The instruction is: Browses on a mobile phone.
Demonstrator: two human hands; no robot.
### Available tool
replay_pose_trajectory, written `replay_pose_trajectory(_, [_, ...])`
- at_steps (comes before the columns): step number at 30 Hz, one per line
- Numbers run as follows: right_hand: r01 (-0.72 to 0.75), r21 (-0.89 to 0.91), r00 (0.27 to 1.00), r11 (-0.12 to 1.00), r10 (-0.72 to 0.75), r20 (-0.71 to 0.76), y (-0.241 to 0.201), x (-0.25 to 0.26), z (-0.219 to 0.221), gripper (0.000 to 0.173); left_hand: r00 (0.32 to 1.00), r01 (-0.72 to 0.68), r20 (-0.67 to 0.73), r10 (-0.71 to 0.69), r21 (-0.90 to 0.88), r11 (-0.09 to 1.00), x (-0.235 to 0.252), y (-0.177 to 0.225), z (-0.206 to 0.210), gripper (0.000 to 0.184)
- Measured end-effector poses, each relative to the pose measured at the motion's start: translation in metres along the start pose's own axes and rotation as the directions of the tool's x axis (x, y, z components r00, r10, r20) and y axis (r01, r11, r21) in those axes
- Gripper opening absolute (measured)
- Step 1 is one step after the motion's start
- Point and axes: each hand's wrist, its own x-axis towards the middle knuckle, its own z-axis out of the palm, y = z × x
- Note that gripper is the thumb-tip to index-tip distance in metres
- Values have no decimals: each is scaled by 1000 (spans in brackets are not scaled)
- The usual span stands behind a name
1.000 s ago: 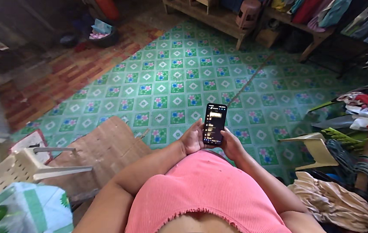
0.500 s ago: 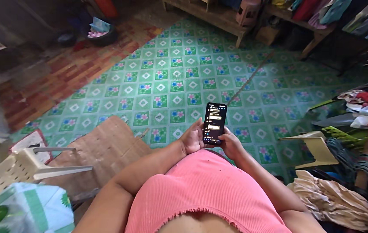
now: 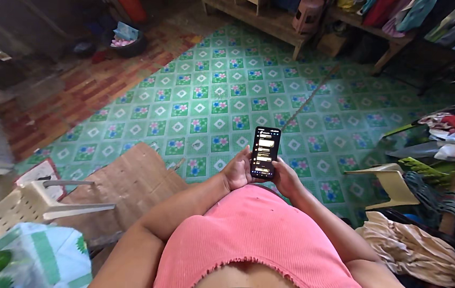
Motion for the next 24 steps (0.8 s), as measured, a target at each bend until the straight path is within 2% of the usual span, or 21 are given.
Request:
replay_pose_trajectory(6, [-13, -2, 1000, 1000, 13, -3, 1, 2, 1, 47, 1000, -8, -5, 8, 2, 1000, -3, 0, 1, 74])
replay_pose_trajectory(14, [-2, -13, 1000, 1000, 2, 28, -1, -3, 5, 73, 1000, -13, -15, 13, 2, 1000, -5, 0, 2, 73])
replay_pose_trajectory(24, [11, -13, 998, 1000, -11, 58, 2, -2, 2, 76, 1000, -16, -26, 16, 9, 1000, -5, 0, 3, 73])
